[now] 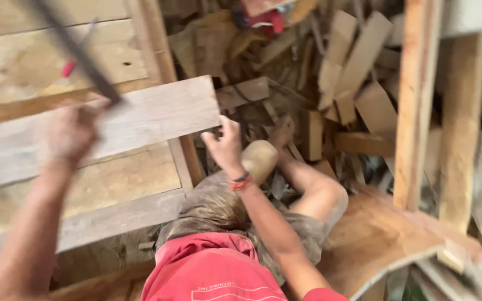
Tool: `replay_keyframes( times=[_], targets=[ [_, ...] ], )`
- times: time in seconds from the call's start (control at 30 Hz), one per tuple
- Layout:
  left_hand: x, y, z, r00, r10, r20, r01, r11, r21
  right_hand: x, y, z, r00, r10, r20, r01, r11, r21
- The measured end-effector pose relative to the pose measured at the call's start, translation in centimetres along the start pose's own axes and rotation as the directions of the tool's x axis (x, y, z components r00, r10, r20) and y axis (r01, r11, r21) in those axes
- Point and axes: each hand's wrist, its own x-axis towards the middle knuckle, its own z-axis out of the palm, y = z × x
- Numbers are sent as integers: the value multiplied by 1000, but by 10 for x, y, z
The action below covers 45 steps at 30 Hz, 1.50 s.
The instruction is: The person measures and marks wooden planks with a square and marker, then cuts them to size using a circular saw. They repeat this process for multiple planks, checking fit against a wooden structure.
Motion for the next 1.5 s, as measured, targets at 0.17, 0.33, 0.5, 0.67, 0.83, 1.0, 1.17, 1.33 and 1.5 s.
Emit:
replay_keyframes(
  times=[0.17, 0.33, 0.5, 0.67, 0.83, 1.0, 1.17, 1.33, 1.5],
  targets=[
    [60, -80, -42, 846, 380, -375, -59, 765, 641, -14, -15, -6, 979, -205, 14, 205, 963, -176],
    [79, -79, -59, 891, 151, -429, 76, 880, 468, -14, -25, -7, 966, -240, 98, 259, 913, -315],
    [107, -40, -35, 943, 138, -303, -107, 987, 118, -19, -28, -6, 974, -171, 149, 216, 901, -376],
    [114, -27, -7, 921, 239, -309, -179, 961, 211, -22, -46, -12, 982, -158, 102, 187, 885, -427],
    [51, 32, 25, 921, 390, -16, -387, 918, 84, -41, -80, -21, 799, -600, -28, 448, 626, -638],
    [-56, 99, 73, 896, 373, 241, -277, 894, -352, -47, -93, -17, 541, -706, 457, 838, 408, -361],
    [-100, 75, 90, 982, -104, 158, 179, 777, -603, 1, -77, -19, 588, -707, 394, 803, 571, -174],
    [-152, 33, 117, 878, -479, -8, 418, 772, -479, 97, -77, -19, 840, -518, 161, 533, 735, -419],
    [-170, 33, 144, 669, -688, 280, 584, 254, -771, 154, -63, 0, 837, -243, 491, 220, 970, 106]
  ],
)
